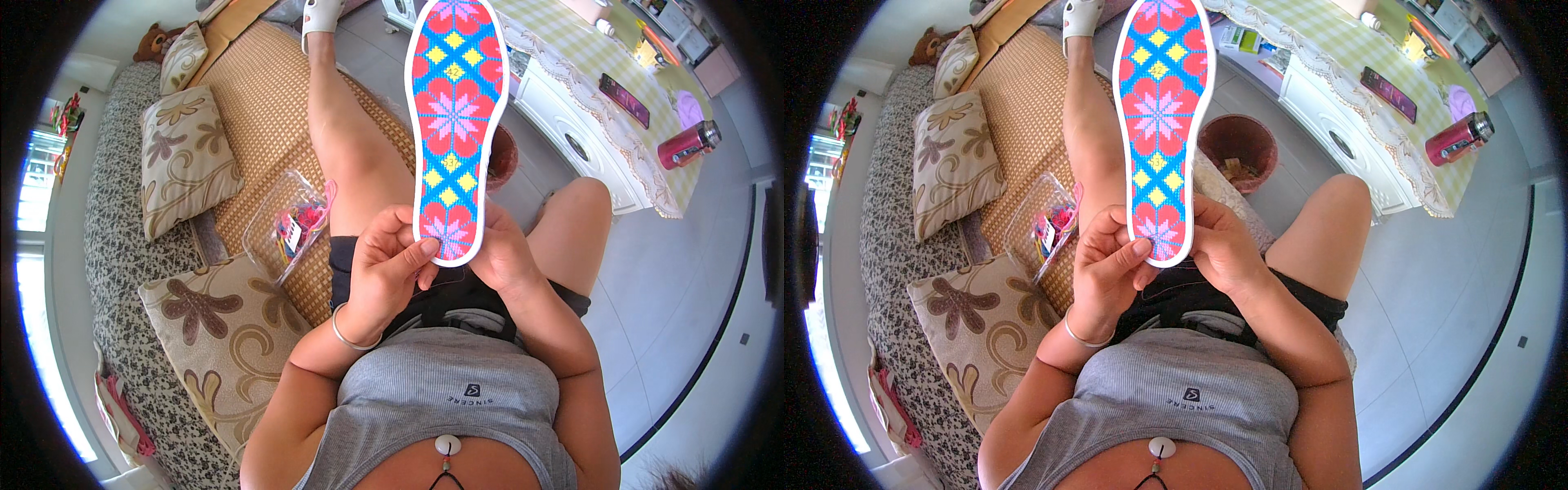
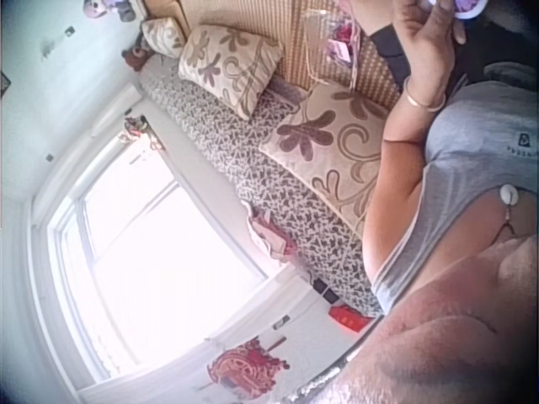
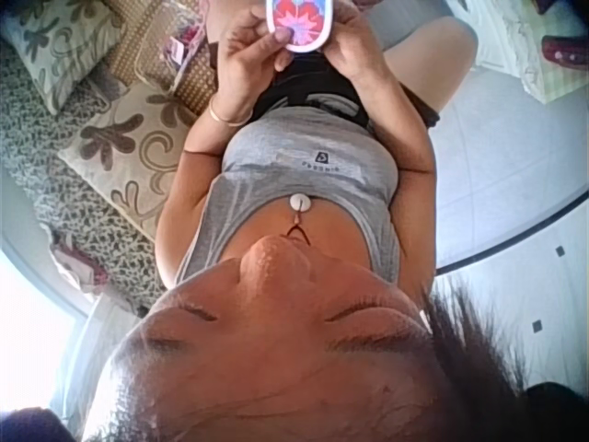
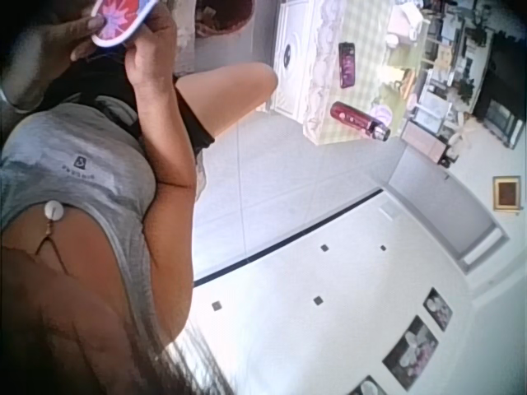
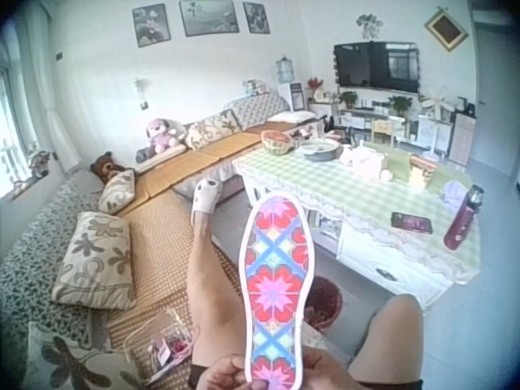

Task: The person sews a colorful pattern onto a shoe insole by hand, repeatedly pulling a pink thread through pre-marked holes and tightening it.

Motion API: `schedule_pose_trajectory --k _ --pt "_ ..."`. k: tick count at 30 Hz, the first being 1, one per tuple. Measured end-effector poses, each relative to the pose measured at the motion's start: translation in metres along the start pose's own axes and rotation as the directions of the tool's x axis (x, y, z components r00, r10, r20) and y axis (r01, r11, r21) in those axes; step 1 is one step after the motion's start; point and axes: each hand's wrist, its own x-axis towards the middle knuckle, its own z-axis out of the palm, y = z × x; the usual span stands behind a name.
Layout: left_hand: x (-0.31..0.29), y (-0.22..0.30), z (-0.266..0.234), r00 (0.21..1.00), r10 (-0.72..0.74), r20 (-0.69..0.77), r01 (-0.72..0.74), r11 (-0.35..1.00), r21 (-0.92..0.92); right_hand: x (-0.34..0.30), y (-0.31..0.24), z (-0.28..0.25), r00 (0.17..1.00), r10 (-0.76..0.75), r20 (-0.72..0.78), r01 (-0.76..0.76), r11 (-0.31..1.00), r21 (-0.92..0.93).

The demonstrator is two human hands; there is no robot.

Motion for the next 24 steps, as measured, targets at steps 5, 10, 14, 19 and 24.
schedule_pose_trajectory --k 5,10,14,19,24 --pt "0.002 -0.001 -0.003 0.999 -0.042 0.018 0.044 0.996 -0.081 -0.002 -0.002 0.004 1.0 0.0 -0.002 0.0 1.0 -0.009" --pt "0.013 -0.008 -0.022 0.962 -0.169 0.214 0.24 0.899 -0.366 -0.007 -0.007 0.025 0.989 -0.122 -0.083 0.095 0.956 -0.277" --pt "0.012 -0.014 -0.031 0.927 -0.271 0.26 0.375 0.693 -0.615 -0.01 -0.012 0.048 0.856 -0.49 0.165 0.394 0.411 -0.822" --pt "0.01 -0.015 -0.031 0.945 -0.282 0.166 0.317 0.655 -0.686 -0.01 -0.015 0.053 0.847 -0.475 0.239 0.432 0.353 -0.83" --pt "0.014 -0.015 -0.029 0.948 -0.253 0.193 0.315 0.661 -0.681 -0.012 -0.014 0.052 0.855 -0.467 0.226 0.434 0.405 -0.804"
